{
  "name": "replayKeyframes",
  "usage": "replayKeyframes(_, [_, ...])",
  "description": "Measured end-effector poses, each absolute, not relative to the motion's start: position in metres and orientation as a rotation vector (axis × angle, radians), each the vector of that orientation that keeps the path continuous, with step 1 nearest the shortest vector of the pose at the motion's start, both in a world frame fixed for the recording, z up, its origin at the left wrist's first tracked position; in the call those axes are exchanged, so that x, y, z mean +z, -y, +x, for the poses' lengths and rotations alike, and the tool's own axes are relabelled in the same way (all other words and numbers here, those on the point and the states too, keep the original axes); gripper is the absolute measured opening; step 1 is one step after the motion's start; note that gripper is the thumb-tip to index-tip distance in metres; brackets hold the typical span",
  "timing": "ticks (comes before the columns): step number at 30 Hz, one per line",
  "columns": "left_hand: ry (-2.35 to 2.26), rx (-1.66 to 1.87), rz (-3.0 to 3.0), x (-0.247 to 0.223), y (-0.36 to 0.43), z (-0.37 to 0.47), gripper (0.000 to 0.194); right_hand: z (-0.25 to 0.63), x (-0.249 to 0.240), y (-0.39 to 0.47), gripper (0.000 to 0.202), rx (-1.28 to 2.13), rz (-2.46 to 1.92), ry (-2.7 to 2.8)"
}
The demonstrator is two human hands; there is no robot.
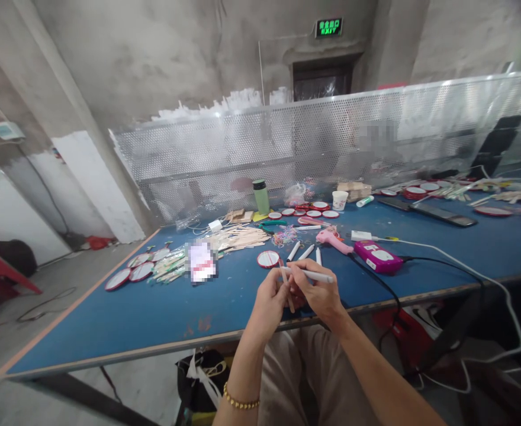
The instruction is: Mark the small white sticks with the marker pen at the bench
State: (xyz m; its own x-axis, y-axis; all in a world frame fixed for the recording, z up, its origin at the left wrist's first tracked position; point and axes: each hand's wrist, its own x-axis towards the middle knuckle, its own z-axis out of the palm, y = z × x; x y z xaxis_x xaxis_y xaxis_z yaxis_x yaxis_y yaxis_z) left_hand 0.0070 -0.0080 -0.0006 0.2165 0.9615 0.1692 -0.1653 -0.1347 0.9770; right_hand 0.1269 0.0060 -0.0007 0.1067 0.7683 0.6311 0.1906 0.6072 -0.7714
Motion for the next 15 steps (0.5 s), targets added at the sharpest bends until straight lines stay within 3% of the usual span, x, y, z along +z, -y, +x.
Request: replayKeyframes(15, [-0.873, 1.206, 1.343, -0.0006, 0.0085, 0.006, 0.047, 0.1266, 0.0025, -0.0047, 0.024, 0.508, -0.882, 1.461])
